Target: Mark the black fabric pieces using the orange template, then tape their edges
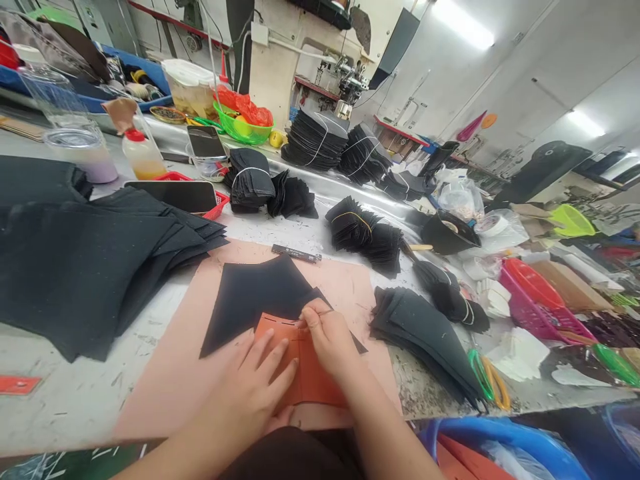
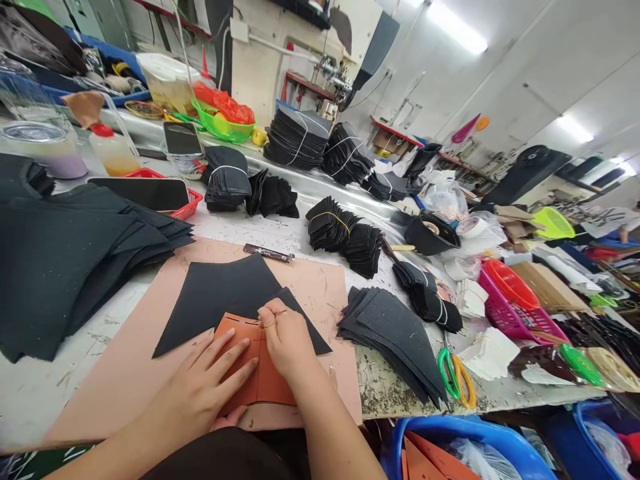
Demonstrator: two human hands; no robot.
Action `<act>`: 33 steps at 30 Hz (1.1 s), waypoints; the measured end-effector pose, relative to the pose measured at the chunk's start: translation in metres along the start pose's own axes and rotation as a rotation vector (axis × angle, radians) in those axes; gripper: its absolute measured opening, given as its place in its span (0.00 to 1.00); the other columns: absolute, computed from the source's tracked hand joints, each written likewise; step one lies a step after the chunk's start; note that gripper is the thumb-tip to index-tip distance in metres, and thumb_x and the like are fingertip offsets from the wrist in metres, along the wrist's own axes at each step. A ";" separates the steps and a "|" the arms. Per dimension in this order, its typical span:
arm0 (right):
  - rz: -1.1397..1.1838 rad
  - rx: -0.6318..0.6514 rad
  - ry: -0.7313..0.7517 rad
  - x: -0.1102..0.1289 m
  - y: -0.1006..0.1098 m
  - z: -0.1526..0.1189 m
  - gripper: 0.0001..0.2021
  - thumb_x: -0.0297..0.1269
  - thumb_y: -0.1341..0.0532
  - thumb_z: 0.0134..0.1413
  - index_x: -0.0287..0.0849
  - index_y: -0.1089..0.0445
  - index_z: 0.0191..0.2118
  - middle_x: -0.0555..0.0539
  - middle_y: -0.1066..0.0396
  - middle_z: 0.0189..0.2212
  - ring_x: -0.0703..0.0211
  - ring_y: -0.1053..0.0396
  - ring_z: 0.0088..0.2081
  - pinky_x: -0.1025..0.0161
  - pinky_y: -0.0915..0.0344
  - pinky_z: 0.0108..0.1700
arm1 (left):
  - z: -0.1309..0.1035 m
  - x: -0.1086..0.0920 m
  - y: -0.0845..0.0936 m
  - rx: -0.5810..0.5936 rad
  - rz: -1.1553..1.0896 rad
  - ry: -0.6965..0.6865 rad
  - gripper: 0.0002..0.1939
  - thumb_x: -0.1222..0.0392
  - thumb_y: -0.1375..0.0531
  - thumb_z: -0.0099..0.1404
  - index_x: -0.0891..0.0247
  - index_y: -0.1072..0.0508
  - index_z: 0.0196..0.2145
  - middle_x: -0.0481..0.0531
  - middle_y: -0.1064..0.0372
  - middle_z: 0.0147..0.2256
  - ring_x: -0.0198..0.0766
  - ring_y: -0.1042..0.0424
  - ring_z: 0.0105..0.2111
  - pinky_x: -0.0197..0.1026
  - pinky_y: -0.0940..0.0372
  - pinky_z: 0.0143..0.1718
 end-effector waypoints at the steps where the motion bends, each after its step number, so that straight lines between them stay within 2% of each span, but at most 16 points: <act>1: 0.016 0.016 0.012 0.003 -0.005 0.002 0.15 0.40 0.56 0.64 0.45 0.39 0.28 0.49 0.30 0.26 0.59 0.31 0.30 0.66 0.39 0.33 | 0.000 0.000 0.001 0.003 0.005 -0.003 0.19 0.49 0.40 0.51 0.57 0.26 0.39 0.54 0.26 0.42 0.53 0.33 0.46 0.53 0.44 0.50; 6: 0.019 0.084 0.062 0.021 -0.030 0.012 0.13 0.38 0.55 0.63 0.45 0.38 0.31 0.49 0.29 0.29 0.59 0.31 0.31 0.65 0.38 0.35 | 0.002 0.001 0.002 0.063 0.017 -0.024 0.25 0.45 0.40 0.53 0.58 0.30 0.47 0.55 0.30 0.48 0.52 0.37 0.51 0.51 0.46 0.52; 10: 0.094 0.112 0.081 0.020 -0.029 0.010 0.14 0.38 0.55 0.63 0.45 0.35 0.31 0.48 0.28 0.31 0.60 0.30 0.35 0.65 0.37 0.38 | 0.002 0.000 0.001 0.074 0.024 -0.033 0.25 0.45 0.40 0.53 0.58 0.29 0.47 0.56 0.30 0.48 0.53 0.36 0.50 0.52 0.47 0.52; 13: 0.088 0.087 0.033 -0.005 -0.009 0.006 0.15 0.40 0.54 0.61 0.44 0.35 0.28 0.48 0.29 0.28 0.60 0.30 0.30 0.65 0.36 0.34 | 0.000 0.000 0.001 0.040 0.026 -0.013 0.20 0.47 0.39 0.51 0.57 0.27 0.41 0.55 0.27 0.44 0.53 0.33 0.47 0.53 0.46 0.51; 17: 0.056 -0.103 -0.096 -0.048 0.035 -0.003 0.16 0.44 0.52 0.59 0.43 0.35 0.26 0.49 0.31 0.21 0.60 0.33 0.25 0.64 0.37 0.29 | 0.000 -0.001 0.001 0.022 0.002 0.011 0.19 0.50 0.39 0.49 0.57 0.26 0.39 0.54 0.27 0.43 0.54 0.32 0.45 0.54 0.45 0.50; 20: 0.121 -0.153 -0.121 -0.060 0.050 -0.012 0.18 0.47 0.52 0.60 0.43 0.34 0.28 0.49 0.31 0.21 0.60 0.32 0.24 0.65 0.36 0.29 | 0.001 0.000 0.002 0.009 -0.012 0.022 0.18 0.50 0.40 0.49 0.57 0.25 0.38 0.54 0.26 0.43 0.54 0.32 0.45 0.54 0.45 0.51; 23: 0.150 -0.192 -0.083 -0.051 0.051 -0.019 0.18 0.47 0.53 0.61 0.43 0.34 0.28 0.48 0.29 0.24 0.60 0.31 0.27 0.64 0.35 0.31 | 0.003 0.001 0.002 0.005 -0.022 0.019 0.17 0.51 0.41 0.50 0.57 0.25 0.38 0.54 0.26 0.42 0.53 0.31 0.45 0.53 0.45 0.50; 26: 0.071 -0.207 -0.059 -0.034 0.045 -0.021 0.17 0.44 0.53 0.61 0.43 0.34 0.28 0.47 0.29 0.26 0.58 0.30 0.31 0.63 0.36 0.35 | 0.004 0.001 0.003 -0.002 -0.023 0.024 0.16 0.52 0.42 0.50 0.57 0.25 0.37 0.54 0.26 0.42 0.53 0.32 0.46 0.53 0.44 0.50; 30: 0.027 -0.067 -0.048 -0.016 0.024 -0.012 0.16 0.41 0.54 0.61 0.44 0.35 0.27 0.49 0.30 0.25 0.59 0.31 0.30 0.64 0.38 0.35 | 0.004 0.000 0.004 -0.008 -0.016 0.024 0.16 0.52 0.42 0.52 0.57 0.25 0.37 0.54 0.26 0.43 0.52 0.32 0.46 0.52 0.45 0.50; 33: 0.062 -0.032 -0.063 -0.022 0.019 -0.005 0.15 0.40 0.52 0.60 0.44 0.36 0.25 0.50 0.31 0.23 0.60 0.31 0.29 0.65 0.37 0.35 | 0.005 0.001 0.004 -0.010 -0.003 0.017 0.15 0.51 0.42 0.52 0.57 0.25 0.37 0.53 0.26 0.43 0.51 0.33 0.46 0.52 0.45 0.50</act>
Point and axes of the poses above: each hand's wrist, its own z-axis towards the middle knuckle, its own y-axis out of the back of the hand, x = y × z, the point moved 7 cm from there along z, towards the middle knuckle
